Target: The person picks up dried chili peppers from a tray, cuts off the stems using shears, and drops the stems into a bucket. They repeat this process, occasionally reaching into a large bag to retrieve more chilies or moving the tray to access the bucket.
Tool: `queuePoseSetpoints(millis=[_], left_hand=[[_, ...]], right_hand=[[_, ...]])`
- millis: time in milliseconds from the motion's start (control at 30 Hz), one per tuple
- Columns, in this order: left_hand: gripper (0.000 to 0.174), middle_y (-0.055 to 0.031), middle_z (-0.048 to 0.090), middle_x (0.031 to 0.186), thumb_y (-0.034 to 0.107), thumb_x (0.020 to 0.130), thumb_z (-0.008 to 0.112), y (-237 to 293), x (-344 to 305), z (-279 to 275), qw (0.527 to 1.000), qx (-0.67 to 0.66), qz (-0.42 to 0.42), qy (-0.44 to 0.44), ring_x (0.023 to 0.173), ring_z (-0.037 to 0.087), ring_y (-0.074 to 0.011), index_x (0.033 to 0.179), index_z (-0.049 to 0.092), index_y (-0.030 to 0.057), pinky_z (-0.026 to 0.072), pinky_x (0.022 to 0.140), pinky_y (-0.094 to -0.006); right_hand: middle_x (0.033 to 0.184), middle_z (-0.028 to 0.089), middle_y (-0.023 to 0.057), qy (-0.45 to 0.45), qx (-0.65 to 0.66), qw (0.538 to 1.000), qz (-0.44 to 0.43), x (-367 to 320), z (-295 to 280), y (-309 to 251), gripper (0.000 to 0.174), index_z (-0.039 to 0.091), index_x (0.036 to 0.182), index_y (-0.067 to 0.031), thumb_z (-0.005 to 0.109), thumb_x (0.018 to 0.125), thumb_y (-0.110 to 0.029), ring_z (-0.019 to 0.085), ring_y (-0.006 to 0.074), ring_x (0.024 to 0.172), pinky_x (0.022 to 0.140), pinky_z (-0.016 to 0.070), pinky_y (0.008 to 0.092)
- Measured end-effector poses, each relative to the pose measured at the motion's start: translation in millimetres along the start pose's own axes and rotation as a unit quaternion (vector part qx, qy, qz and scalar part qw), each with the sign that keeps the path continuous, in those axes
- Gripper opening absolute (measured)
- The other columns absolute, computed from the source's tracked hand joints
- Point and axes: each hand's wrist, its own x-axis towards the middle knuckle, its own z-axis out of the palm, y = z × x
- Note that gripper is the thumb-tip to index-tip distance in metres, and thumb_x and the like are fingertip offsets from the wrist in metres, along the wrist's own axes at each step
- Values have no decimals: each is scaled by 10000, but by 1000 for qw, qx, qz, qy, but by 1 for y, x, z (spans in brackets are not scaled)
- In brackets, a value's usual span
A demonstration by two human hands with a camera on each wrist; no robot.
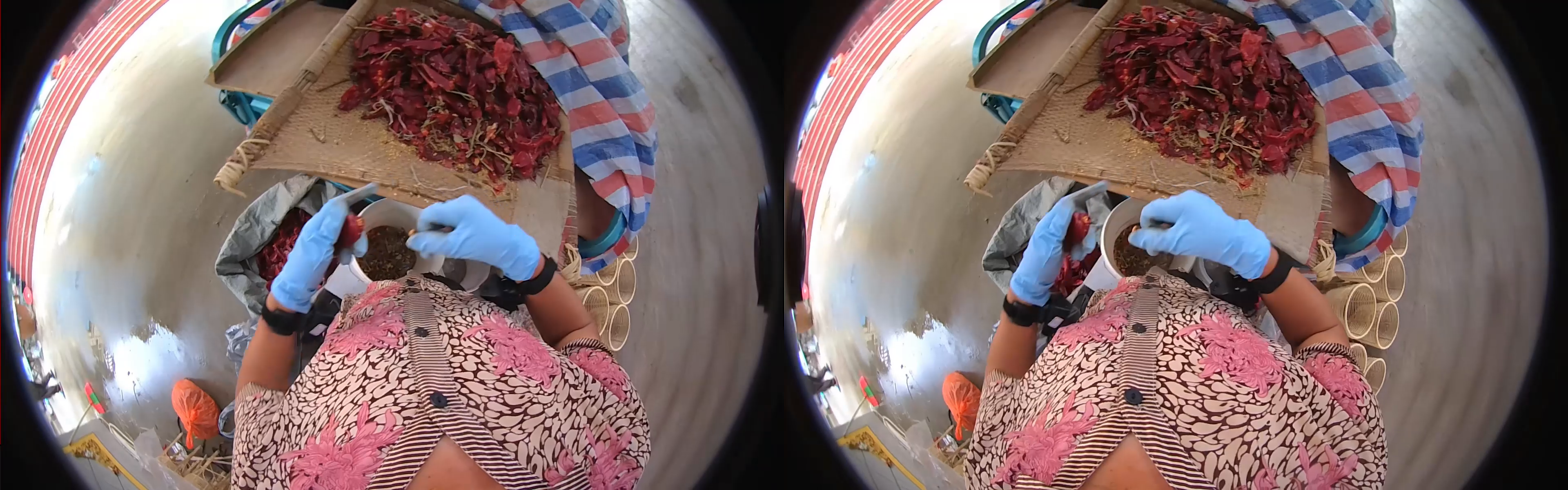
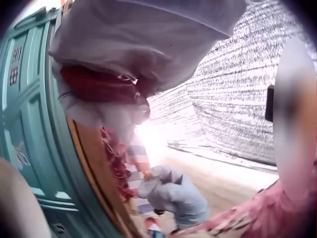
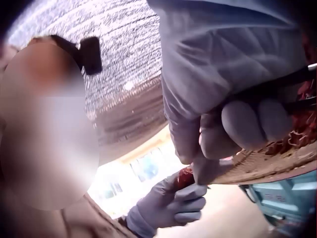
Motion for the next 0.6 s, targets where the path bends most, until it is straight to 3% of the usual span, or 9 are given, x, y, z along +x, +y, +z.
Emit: queuePoseSetpoints(millis=[33,67,100,167,367,467,500,567,600], left_hand=[[492,-2,632,827,432,1023,420,-4,-5,-10,997,68,-29,37,616,530,-55,1364,490,85,386,536,-173],[454,2,649,877,414,1012,459,-23,-6,-32,989,125,-46,66,677,569,-56,1343,512,108,419,579,-174],[427,-50,662,893,362,1006,481,-29,-11,-46,968,208,-88,107,720,601,-116,1329,525,86,465,631,-240],[409,-184,649,939,282,969,540,-73,-10,-93,863,477,88,144,772,619,-255,1299,538,40,483,686,-379],[496,-163,618,873,247,865,679,-97,-20,-144,645,717,124,232,760,592,-330,1294,543,38,497,711,-405],[493,-157,629,891,189,859,672,-105,-19,-149,725,643,121,218,787,601,-310,1306,536,31,498,723,-387],[492,-154,633,897,171,856,668,-103,-18,-142,784,578,106,200,794,604,-305,1309,536,33,498,726,-382],[493,-150,640,910,135,850,660,-92,-16,-111,882,436,76,161,807,612,-294,1316,535,37,498,732,-372],[489,-147,650,937,108,848,647,-81,-15,-97,874,462,61,138,819,621,-280,1320,537,40,500,740,-362]], right_hand=[[753,687,64,25,-195,981,-7,0,7,14,272,675,959,-118,677,845,-364,667,207,684,656,515,308],[870,690,120,-22,-236,969,65,-1,12,19,289,658,991,-116,664,835,-360,665,316,793,698,514,408],[864,688,121,-30,-301,950,79,-1,17,19,293,653,999,-121,661,834,-363,665,318,791,695,514,414],[854,685,112,-4,-366,928,74,-7,21,32,280,657,973,-137,642,835,-379,661,314,781,690,512,434],[805,694,85,261,-339,893,141,-36,-37,51,225,680,891,-154,634,820,-362,675,290,773,680,520,393],[817,699,96,350,-399,821,211,-44,-89,96,207,673,989,-174,654,817,-289,678,297,783,695,520,408],[860,704,96,359,-407,814,208,-45,-103,123,276,661,1104,-218,648,830,-252,677,297,811,707,519,414],[893,705,97,307,-440,816,216,-40,-116,128,335,632,1173,-241,642,839,-228,676,293,835,712,519,415],[910,705,98,281,-454,816,222,-38,-121,131,367,618,1208,-252,639,843,-216,676,291,847,714,519,415]])
